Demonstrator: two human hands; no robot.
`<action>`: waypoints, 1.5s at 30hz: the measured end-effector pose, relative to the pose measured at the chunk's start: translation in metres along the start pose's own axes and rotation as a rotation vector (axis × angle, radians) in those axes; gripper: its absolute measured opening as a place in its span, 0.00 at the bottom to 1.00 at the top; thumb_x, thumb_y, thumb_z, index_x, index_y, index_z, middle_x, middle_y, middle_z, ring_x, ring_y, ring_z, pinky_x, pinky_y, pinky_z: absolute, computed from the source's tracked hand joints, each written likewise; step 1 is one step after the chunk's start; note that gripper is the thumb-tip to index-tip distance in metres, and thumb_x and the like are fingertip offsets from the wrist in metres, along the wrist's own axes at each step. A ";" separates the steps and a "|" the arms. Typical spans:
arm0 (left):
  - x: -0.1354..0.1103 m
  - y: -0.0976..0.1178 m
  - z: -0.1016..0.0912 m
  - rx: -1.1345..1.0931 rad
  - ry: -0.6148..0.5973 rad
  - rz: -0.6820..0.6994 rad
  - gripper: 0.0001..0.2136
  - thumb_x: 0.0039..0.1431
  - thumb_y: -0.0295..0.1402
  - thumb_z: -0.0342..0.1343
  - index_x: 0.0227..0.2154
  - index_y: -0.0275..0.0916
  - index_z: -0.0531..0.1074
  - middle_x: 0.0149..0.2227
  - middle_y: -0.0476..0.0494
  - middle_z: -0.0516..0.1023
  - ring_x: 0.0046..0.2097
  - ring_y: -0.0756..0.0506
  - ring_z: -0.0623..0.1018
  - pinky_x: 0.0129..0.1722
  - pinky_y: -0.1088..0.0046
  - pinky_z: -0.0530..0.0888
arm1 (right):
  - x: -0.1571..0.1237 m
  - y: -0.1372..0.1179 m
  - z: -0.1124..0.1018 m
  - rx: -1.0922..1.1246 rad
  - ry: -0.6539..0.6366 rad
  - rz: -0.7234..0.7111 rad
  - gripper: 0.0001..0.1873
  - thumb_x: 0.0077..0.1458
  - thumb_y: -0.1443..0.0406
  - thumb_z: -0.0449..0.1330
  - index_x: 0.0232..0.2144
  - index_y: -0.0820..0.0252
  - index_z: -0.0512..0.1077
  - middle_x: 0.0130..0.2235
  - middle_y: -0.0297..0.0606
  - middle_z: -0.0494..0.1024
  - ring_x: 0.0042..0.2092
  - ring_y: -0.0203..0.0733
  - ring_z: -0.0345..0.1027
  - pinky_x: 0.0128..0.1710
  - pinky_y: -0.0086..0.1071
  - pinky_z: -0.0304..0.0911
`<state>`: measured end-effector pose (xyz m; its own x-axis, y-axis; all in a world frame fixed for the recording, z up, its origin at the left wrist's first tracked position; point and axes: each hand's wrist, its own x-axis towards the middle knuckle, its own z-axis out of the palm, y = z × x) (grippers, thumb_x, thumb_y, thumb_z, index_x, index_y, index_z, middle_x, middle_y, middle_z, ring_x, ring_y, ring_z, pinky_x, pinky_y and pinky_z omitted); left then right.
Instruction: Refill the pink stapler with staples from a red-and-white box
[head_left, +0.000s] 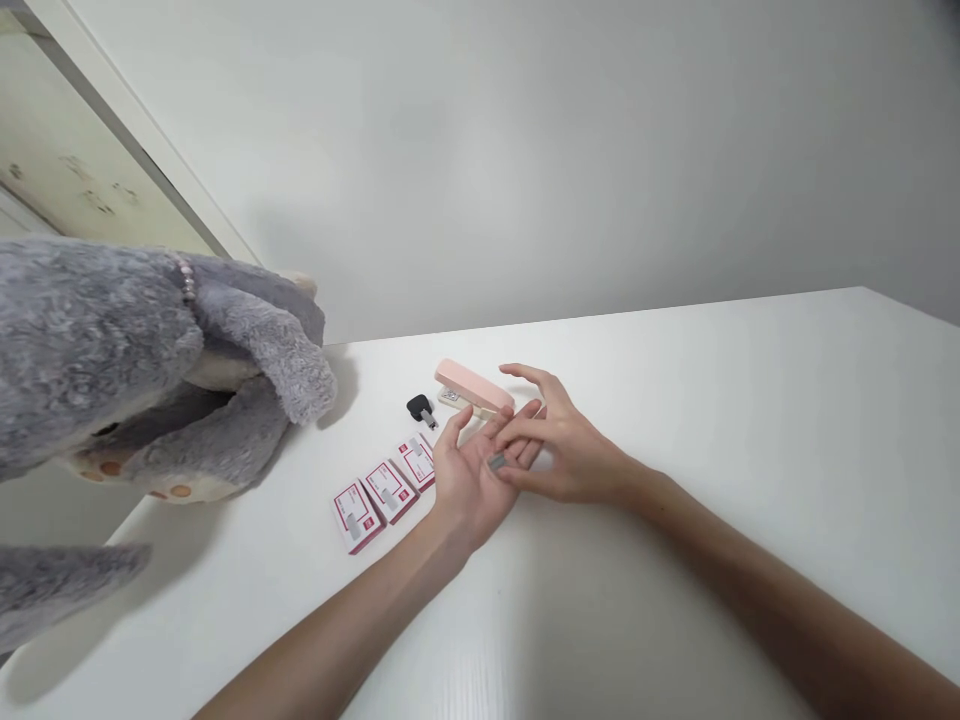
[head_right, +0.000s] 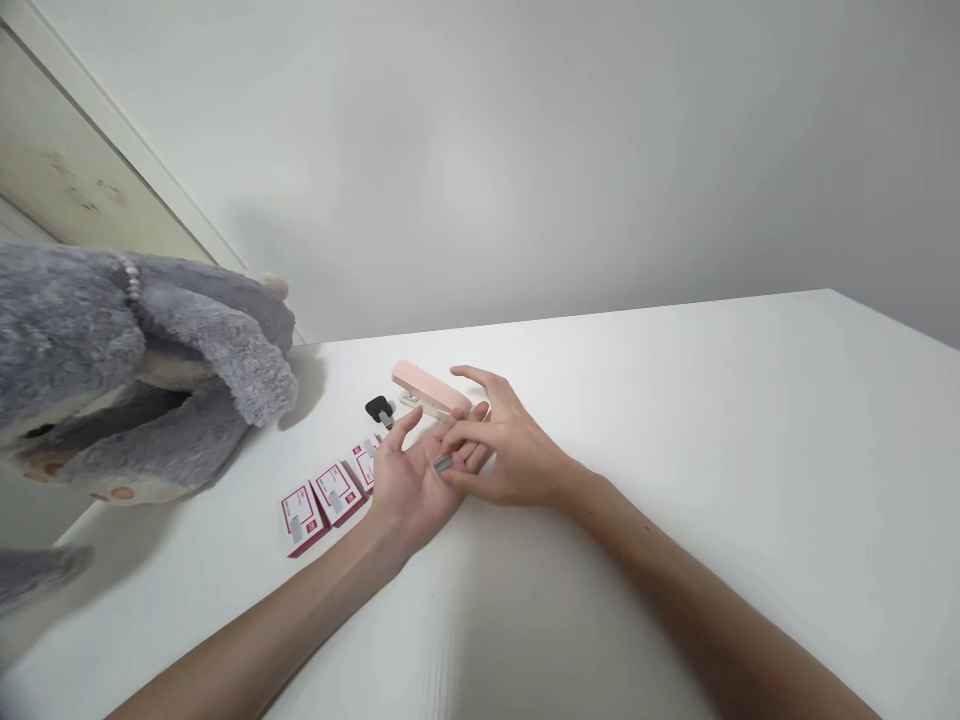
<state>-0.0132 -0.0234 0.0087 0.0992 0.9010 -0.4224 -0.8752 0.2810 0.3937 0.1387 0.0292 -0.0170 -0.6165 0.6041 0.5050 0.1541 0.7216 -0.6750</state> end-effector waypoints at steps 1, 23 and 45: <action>0.000 0.000 0.000 -0.005 -0.006 -0.003 0.18 0.66 0.40 0.56 0.48 0.29 0.74 0.53 0.24 0.82 0.55 0.35 0.84 0.55 0.63 0.81 | 0.000 0.002 0.000 0.016 -0.004 0.018 0.08 0.58 0.63 0.72 0.42 0.51 0.85 0.75 0.44 0.51 0.74 0.66 0.51 0.62 0.57 0.69; -0.021 -0.040 -0.026 2.184 -0.114 1.219 0.24 0.63 0.32 0.59 0.60 0.37 0.62 0.70 0.23 0.61 0.75 0.24 0.56 0.70 0.26 0.50 | 0.011 0.026 -0.018 0.892 0.516 0.522 0.19 0.53 0.46 0.75 0.34 0.52 0.85 0.45 0.38 0.81 0.37 0.37 0.69 0.44 0.35 0.68; -0.025 -0.034 -0.022 2.457 -0.011 1.132 0.22 0.72 0.38 0.52 0.64 0.37 0.62 0.77 0.21 0.48 0.78 0.20 0.48 0.62 0.25 0.65 | 0.013 0.034 -0.024 0.886 0.536 0.506 0.20 0.54 0.45 0.73 0.37 0.52 0.84 0.45 0.37 0.81 0.38 0.37 0.70 0.46 0.35 0.67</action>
<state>0.0036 -0.0632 -0.0122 0.2610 0.8881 0.3784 0.9552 -0.2942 0.0314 0.1546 0.0695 -0.0209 -0.1992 0.9759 0.0889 -0.4370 -0.0072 -0.8994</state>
